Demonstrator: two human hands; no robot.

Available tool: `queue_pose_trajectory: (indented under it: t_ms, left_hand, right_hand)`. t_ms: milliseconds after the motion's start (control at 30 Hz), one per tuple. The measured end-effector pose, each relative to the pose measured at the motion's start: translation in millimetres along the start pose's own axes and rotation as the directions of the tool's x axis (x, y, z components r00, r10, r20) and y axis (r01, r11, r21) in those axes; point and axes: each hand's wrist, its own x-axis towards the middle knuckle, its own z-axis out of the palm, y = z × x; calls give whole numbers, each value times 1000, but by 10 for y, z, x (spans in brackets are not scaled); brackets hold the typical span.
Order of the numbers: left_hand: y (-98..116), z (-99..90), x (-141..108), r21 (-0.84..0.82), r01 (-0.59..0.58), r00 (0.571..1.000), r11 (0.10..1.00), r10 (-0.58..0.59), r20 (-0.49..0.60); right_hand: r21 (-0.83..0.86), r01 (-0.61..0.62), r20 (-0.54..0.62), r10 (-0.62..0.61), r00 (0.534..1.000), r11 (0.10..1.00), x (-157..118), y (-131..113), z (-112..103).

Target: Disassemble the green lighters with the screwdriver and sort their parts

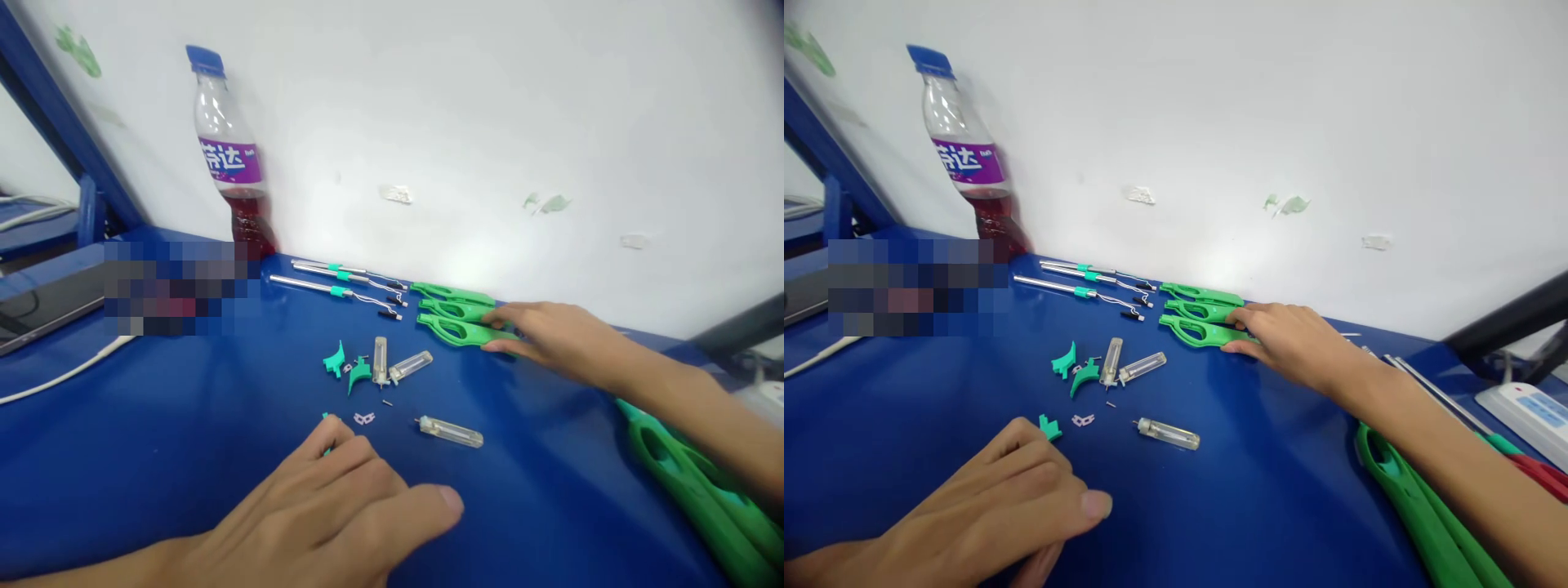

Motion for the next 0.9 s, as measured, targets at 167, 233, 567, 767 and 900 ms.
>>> queue_pose_trajectory:
  t_ms: [167,233,567,767,900]
  left_hand:
    - [-38,91,44,3,-93,996,996,93,-6]
    - [-40,110,54,28,-58,998,998,57,16]
    - [-411,51,243,403,170,939,899,-272,211]
    - [-531,103,250,378,238,900,895,-349,262]
    - [-581,147,273,336,313,871,888,-410,272]
  right_hand:
    - [98,-121,-84,130,988,988,-275,-178,-189]
    - [205,-102,-57,116,992,973,-449,-404,-260]
    - [247,-3,-37,13,999,969,-639,-1480,35]
    - [120,-341,85,333,939,932,-458,-1387,54]
    - [62,-368,67,364,929,928,-145,-1586,-18]
